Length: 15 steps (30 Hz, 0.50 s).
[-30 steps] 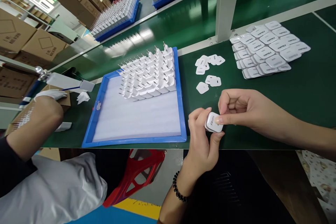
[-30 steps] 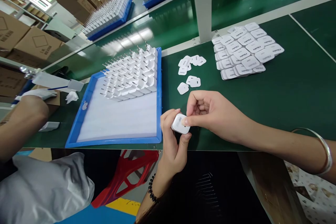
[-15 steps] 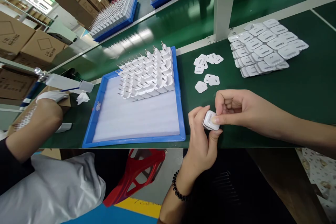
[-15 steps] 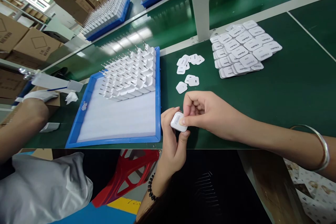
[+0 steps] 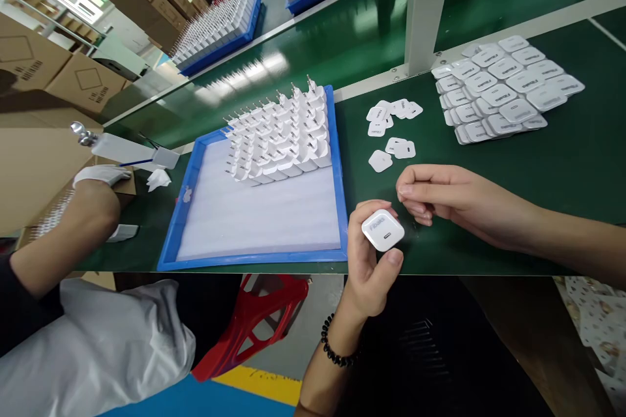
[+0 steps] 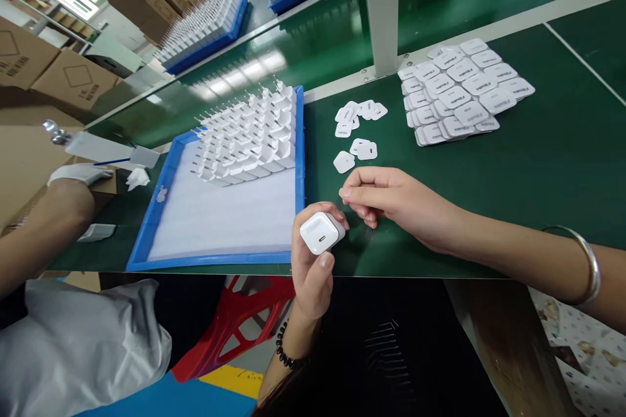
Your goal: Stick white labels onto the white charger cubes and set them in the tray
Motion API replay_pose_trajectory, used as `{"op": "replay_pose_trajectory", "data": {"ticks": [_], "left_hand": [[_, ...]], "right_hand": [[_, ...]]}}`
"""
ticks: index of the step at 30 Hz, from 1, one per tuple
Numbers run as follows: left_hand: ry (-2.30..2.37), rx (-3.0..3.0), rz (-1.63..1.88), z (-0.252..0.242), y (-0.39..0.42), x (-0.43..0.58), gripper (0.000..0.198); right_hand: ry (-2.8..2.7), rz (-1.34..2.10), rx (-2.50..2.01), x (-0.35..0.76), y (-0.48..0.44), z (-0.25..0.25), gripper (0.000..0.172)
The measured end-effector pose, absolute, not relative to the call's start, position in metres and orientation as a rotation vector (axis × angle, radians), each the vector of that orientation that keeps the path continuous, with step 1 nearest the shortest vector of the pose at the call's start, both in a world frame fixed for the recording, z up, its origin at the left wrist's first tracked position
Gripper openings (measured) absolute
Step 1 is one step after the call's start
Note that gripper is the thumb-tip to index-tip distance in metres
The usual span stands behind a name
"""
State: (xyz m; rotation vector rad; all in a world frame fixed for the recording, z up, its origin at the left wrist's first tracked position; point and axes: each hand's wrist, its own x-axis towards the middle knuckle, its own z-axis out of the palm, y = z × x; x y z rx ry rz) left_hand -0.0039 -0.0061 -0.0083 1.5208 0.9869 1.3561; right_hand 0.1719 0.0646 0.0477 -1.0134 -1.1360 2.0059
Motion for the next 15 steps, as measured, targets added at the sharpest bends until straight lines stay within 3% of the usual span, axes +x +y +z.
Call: {"op": "replay_pose_trajectory", "data": {"ticks": [15], "left_hand": [[0.870,1.438,1.386,-0.0042,-0.0030,0.0001,0.033]], "right_hand": [[-1.290,2.105,-1.045,0.1699,0.0672,0.0375,0.040]]}}
